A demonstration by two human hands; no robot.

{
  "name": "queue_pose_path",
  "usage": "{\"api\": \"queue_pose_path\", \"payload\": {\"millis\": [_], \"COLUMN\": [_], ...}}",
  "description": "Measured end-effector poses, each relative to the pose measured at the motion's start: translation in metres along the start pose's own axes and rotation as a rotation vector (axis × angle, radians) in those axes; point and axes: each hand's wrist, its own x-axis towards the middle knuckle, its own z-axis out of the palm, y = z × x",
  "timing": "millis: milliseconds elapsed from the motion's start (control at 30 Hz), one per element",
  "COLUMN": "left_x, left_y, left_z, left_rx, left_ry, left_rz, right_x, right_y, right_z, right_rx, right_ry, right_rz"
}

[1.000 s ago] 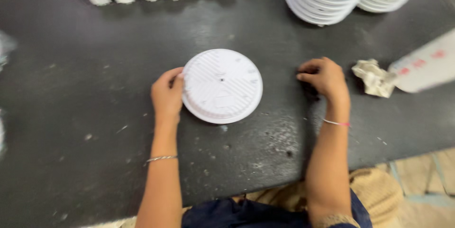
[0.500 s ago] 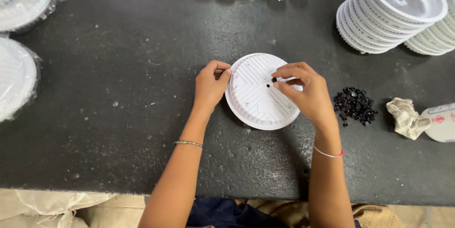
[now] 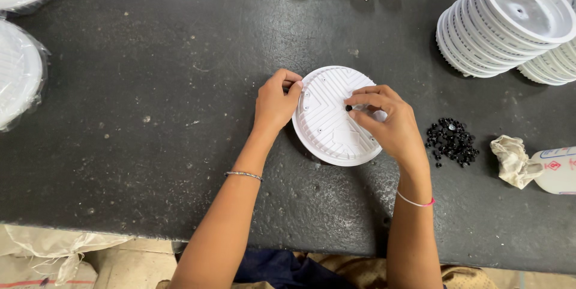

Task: The person assembles round white plastic light fixture covers at a workbench. They pick black plastic fasteners from a pile and press them into the center of each cover, wrap the finished cover in clear plastic film, and stack it with completed units, repeating the cycle.

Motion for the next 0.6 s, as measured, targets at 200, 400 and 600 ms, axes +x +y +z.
{"api": "queue_pose_path", "payload": {"millis": [200, 400, 600], "left_x": [-0.0011, -0.0014, -0.0021], "left_y": [0.0031, 0.0056, 0.0069], "left_z": [-0.0018, -0.0027, -0.0034], "left_rx": [0.006, 0.019, 0.019], "left_ry": [-0.014, -0.019, -0.022], "left_rz": [-0.011, -0.017, -0.016], "right_x": [-0.0001, -0.0003, -0.0005], "right_y": [-0.0007, -0.0012, -0.0017], "right_z": [-0.001, -0.0008, -0.001], "right_rx": [-0.008, 0.002, 0.022], "right_ry": [-0.002, -0.007, -0.012], "right_rz": [-0.066, -0.036, -0.048]}}
